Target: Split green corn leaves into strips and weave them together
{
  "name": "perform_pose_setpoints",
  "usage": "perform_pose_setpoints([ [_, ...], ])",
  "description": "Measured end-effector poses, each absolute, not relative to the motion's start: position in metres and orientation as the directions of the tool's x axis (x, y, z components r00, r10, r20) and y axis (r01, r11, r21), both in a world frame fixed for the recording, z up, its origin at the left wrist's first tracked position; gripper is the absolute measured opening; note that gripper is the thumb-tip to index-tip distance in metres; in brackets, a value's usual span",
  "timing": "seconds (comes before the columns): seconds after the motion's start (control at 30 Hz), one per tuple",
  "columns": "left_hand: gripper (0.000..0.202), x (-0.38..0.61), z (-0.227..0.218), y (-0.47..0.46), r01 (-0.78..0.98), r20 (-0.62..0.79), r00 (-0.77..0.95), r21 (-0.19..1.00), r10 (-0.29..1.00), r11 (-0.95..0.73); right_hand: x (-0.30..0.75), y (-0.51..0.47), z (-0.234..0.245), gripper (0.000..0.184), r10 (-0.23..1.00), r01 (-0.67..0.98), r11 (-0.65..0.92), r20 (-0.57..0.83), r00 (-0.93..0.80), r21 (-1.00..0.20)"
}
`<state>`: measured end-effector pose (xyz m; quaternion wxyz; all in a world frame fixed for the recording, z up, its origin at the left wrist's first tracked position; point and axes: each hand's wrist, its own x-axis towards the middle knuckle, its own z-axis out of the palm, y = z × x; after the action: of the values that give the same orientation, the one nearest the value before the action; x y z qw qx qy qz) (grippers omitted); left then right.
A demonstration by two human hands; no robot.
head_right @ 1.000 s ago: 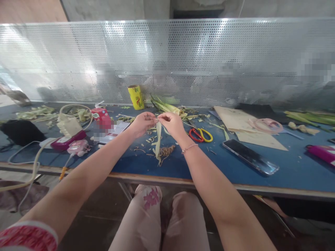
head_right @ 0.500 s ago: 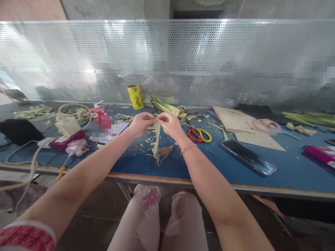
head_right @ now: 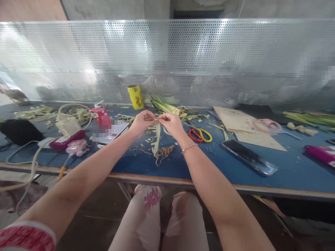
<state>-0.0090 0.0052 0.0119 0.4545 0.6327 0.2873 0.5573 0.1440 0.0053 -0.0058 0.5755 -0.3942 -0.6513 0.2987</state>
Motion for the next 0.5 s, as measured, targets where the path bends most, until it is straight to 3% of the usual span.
perform_pose_setpoints([
  [0.2, 0.029, -0.0084, 0.0139, 0.0049, -0.205, 0.287, 0.226, 0.948, 0.931, -0.243, 0.1428, -0.0013, -0.0015, 0.019, 0.832, 0.229, 0.544, 0.555, -0.021, -0.807],
  [0.5, 0.026, -0.0094, 0.0114, 0.0082, -0.164, 0.333, 0.203, 0.939, 0.921, -0.303, 0.1434, 0.0058, -0.0069, 0.022, 0.862, 0.138, 0.507, 0.504, -0.052, -0.851],
])
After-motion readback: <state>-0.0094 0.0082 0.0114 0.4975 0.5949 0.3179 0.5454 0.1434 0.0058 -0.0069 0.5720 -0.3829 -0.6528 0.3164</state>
